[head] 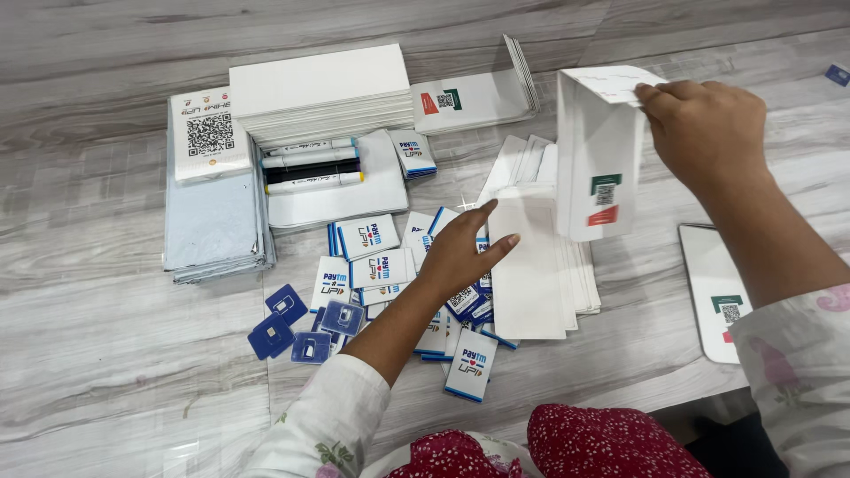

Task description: The person assembles payment kits by placing small cards into white paper holders and stacking them. They handle multiple cards and holders, organizing them into neat piles on the floor.

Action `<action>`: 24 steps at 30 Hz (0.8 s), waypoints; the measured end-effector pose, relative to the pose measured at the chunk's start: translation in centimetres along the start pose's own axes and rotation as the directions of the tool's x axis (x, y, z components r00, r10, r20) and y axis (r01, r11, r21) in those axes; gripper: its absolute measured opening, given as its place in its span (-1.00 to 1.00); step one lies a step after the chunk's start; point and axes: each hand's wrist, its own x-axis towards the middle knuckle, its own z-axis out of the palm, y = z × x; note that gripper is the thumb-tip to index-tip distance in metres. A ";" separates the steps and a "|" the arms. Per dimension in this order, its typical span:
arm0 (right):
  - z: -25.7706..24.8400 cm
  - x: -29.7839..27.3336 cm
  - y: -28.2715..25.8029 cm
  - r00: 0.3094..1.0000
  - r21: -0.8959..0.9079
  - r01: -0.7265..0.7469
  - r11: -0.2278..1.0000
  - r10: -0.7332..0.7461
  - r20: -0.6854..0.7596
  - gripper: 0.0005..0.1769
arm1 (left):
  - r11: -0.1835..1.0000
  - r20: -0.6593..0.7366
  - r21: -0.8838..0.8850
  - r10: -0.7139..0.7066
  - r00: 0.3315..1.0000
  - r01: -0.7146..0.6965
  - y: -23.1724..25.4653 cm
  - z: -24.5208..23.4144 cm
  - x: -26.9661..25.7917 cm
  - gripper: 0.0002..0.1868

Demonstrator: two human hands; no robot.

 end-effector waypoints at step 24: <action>10.0 -19.2 8.2 0.489 -0.285 -0.176 0.942 0.335 0.805 -0.75 | 0.669 -0.022 -0.638 -0.511 0.859 0.382 -6.3 -3.6 -4.0 -0.62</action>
